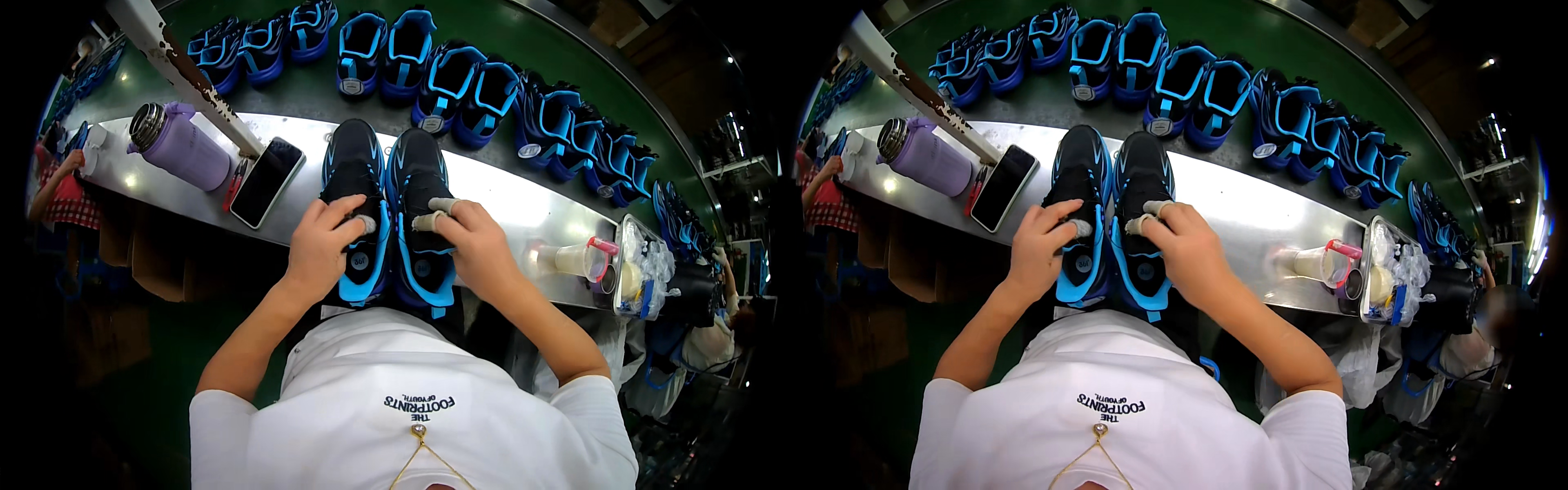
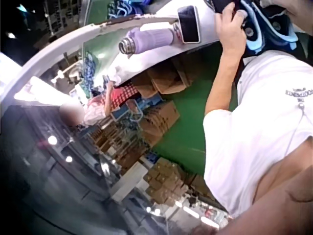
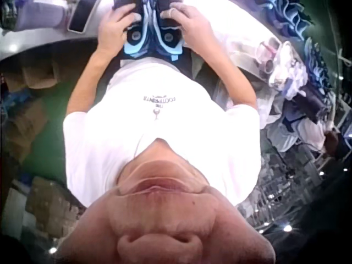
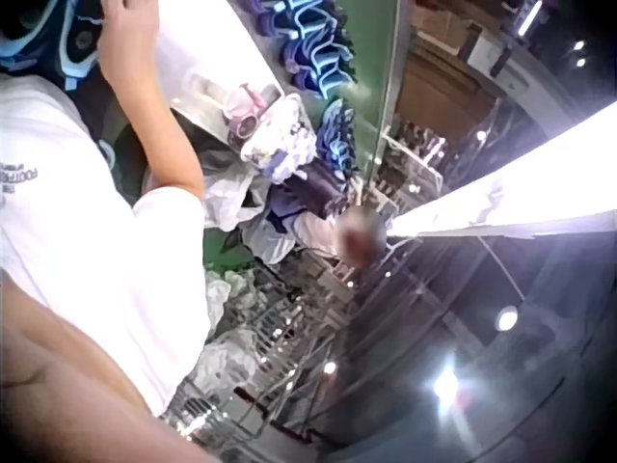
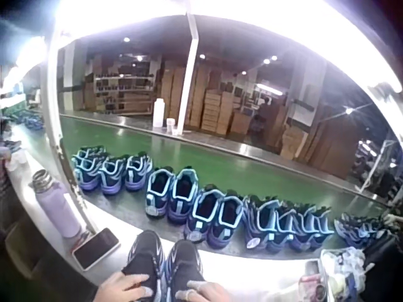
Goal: The person uses a piece of white cloth to wipe several blue and black shoes on a workstation, moving through a row of shoes one by one and cleaning the tongues and upper surfaces.
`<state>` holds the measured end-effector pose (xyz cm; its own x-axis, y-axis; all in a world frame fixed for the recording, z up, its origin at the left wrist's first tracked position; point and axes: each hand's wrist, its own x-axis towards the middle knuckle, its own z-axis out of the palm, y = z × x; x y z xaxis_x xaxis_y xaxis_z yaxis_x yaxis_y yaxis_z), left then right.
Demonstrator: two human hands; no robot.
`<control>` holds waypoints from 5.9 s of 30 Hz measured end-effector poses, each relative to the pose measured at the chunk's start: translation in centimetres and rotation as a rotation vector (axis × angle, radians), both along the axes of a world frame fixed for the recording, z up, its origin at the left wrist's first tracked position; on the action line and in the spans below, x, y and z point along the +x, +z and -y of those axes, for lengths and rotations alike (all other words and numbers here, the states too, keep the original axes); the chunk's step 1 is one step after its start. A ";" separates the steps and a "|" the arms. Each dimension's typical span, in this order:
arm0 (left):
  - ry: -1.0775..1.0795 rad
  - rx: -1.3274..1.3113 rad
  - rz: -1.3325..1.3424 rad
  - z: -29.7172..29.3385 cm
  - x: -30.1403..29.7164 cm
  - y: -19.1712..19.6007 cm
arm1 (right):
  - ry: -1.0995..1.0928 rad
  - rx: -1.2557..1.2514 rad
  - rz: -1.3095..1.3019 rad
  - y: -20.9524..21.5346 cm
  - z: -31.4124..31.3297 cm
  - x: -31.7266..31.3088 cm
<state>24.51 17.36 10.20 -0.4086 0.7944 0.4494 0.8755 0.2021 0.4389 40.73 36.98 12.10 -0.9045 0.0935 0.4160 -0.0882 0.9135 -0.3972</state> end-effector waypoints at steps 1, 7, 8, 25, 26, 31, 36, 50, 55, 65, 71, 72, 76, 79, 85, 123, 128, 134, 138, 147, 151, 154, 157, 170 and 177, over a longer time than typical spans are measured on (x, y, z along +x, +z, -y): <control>0.006 -0.023 -0.048 -0.1 0.4 -0.2 | -0.018 0.103 -0.024 -0.1 0.5 0.0; -0.050 -0.124 -0.105 0.1 1.7 0.1 | -0.052 0.146 0.054 -0.7 2.5 1.3; -0.086 -0.125 -0.041 0.4 1.9 0.6 | 0.011 0.031 0.079 -0.3 2.0 1.6; -0.162 -0.120 0.050 -1.6 0.4 1.0 | 0.115 -0.078 0.147 1.6 -1.8 0.9; -0.155 -0.135 -0.011 -1.8 0.6 1.2 | 0.125 -0.067 0.083 1.6 -1.8 0.6; -0.175 -0.108 -0.034 -2.2 0.3 1.7 | 0.030 0.020 0.328 1.9 -1.9 -1.9; -0.057 0.075 0.122 -1.8 1.5 1.5 | 0.207 0.021 0.263 2.2 -2.9 -0.8; -0.259 -0.179 0.431 -1.2 0.0 3.0 | 0.012 -0.180 0.184 0.8 -2.4 2.1; -0.060 -0.131 0.340 -1.7 1.1 3.0 | 0.028 -0.389 0.355 2.6 -2.7 2.8; -0.149 -0.158 0.392 -1.5 1.0 3.4 | 0.099 -0.416 0.376 2.2 -3.9 3.1; -0.107 -0.091 -0.170 -0.8 2.3 1.2 | 0.037 -0.258 0.234 1.4 -3.5 3.5; -0.109 -0.093 -0.165 -0.9 2.0 0.6 | 0.051 -0.236 0.208 1.5 -3.5 3.6; -0.161 -0.025 -0.096 -1.1 1.5 -1.0 | 0.078 -0.209 0.170 1.5 -3.5 2.9; -0.134 -0.027 -0.050 -1.2 1.9 -0.9 | -0.079 -0.147 0.176 0.3 -3.0 3.3; -0.148 -0.100 0.123 -1.0 2.3 3.3 | 0.172 -0.339 0.169 1.0 -4.4 3.4; -0.119 -0.225 0.375 -2.7 1.8 3.0 | 0.048 -0.304 0.187 0.8 -3.7 3.9; -0.155 -0.130 0.404 -2.4 2.9 3.5 | 0.069 -0.303 0.128 0.9 -4.4 4.1; -0.053 -0.279 0.383 -2.9 2.8 3.7 | -0.047 -0.213 0.165 0.3 -3.2 4.3; -0.043 0.044 0.203 -2.7 6.1 5.3 | 0.144 -0.343 0.055 0.9 -4.9 4.2; -0.043 -0.107 1.938 -4.4 12.8 3.5 | 0.083 -0.353 0.249 1.4 -5.3 4.3; -0.023 0.150 2.034 -5.5 13.7 1.8 | 0.277 -0.487 0.274 1.1 -6.5 3.9; 0.027 0.215 2.000 -5.9 15.0 2.1 | 0.141 -0.439 0.232 0.6 -4.8 4.3; 0.054 0.229 1.978 -6.1 15.4 2.4 | 0.036 -0.414 0.191 0.4 -4.7 4.7; -0.175 -0.407 1.031 -4.3 11.6 7.4 | -0.055 -0.534 0.048 0.5 -3.8 5.4; -0.077 -0.081 0.315 -4.3 5.9 1.4 | -0.032 -0.507 0.085 2.0 -4.3 4.4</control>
<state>30.46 21.66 11.55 -0.4548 0.8563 0.2448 0.7135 0.1859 0.6755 45.13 41.26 14.13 -0.9265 0.2925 0.2367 -0.0120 0.6057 -0.7956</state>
